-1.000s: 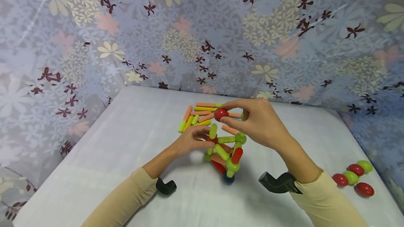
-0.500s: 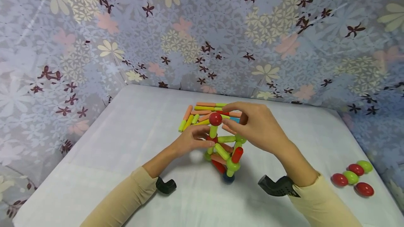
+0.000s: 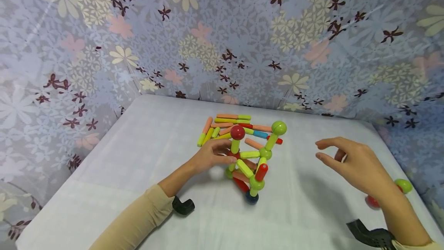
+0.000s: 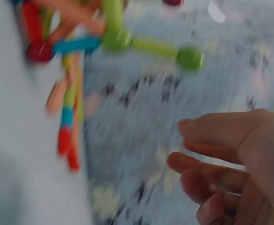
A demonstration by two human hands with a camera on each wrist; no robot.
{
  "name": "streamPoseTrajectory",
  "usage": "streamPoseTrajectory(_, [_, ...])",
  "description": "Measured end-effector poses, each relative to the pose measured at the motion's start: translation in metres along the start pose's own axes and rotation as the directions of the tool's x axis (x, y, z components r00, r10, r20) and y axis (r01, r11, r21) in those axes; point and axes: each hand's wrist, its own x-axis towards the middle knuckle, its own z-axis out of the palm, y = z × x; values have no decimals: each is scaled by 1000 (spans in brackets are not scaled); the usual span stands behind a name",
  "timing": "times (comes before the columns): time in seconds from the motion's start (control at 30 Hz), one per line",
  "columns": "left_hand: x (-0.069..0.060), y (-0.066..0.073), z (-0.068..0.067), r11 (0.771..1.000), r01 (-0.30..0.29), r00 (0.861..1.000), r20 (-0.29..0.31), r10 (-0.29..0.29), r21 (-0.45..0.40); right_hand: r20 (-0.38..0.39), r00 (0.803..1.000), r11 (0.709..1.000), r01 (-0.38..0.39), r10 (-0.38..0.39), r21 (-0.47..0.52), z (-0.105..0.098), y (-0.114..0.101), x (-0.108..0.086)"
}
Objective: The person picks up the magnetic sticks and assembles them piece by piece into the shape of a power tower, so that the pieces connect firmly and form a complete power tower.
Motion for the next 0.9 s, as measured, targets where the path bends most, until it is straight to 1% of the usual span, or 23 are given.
streamPoseTrajectory(0.03, [-1,0,1,1000,4,1000,0,-4,-3,43,998,999,-34,35,-19,-1,11,-5])
streamPoseTrajectory(0.1, [-1,-1,1,1000,14,1000,1,-14,-8,125,987,993,-86,97,-85,-2,31,-13])
streamPoseTrajectory(0.17, [-1,-2,2,1000,17,1000,0,-17,-8,212,963,979,-139,169,-150,-3,51,-22])
streamPoseTrajectory(0.2, [-1,-3,2,1000,16,1000,1,-16,-7,255,944,969,-163,208,-186,-4,61,-26])
streamPoseTrajectory(0.27, [-1,-4,1,1000,16,1000,-2,-16,-5,347,888,942,-219,300,-253,-5,80,-35])
streamPoseTrajectory(0.3, [-1,-4,1,1000,14,1000,-2,-14,-4,394,853,929,-241,341,-282,-6,90,-39])
streamPoseTrajectory(0.33, [-1,-4,1,1000,12,1000,-3,-12,-3,438,814,916,-267,381,-301,-6,99,-43])
streamPoseTrajectory(0.4, [-1,-4,0,1000,9,1000,-1,-9,-6,514,741,897,-296,433,-328,-4,115,-51])
streamPoseTrajectory(0.43, [-1,-4,0,1000,7,1000,-1,-7,-7,540,714,892,-301,445,-338,-3,121,-56])
streamPoseTrajectory(0.47, [-1,-3,0,1000,6,1000,-3,-6,-9,558,702,894,-297,442,-336,-1,127,-59])
streamPoseTrajectory(0.5, [-1,-3,0,1000,6,1000,-5,-6,-8,570,696,898,-295,437,-327,1,131,-62])
streamPoseTrajectory(0.53, [-1,-3,0,1000,6,1000,-6,-6,-8,574,697,902,-293,429,-318,3,134,-64])
streamPoseTrajectory(0.57, [-1,-3,1,1000,9,1000,-7,-9,-8,573,707,908,-285,415,-307,6,136,-66])
streamPoseTrajectory(0.67, [-1,-2,1,1000,16,1000,-14,-16,-3,537,756,925,-266,374,-270,12,134,-66])
streamPoseTrajectory(0.73, [-1,-2,1,1000,20,1000,-13,-20,-4,511,786,936,-261,348,-237,13,124,-61])
streamPoseTrajectory(0.77, [-1,-2,1,1000,22,1000,-15,-22,-2,494,803,942,-256,332,-216,12,116,-58])
streamPoseTrajectory(0.83, [-1,-2,1,1000,21,1000,-16,-21,-2,443,847,955,-242,293,-170,10,96,-50])
streamPoseTrajectory(0.9, [-1,-2,1,1000,16,1000,-15,-16,-3,382,895,972,-204,232,-114,5,71,-39])
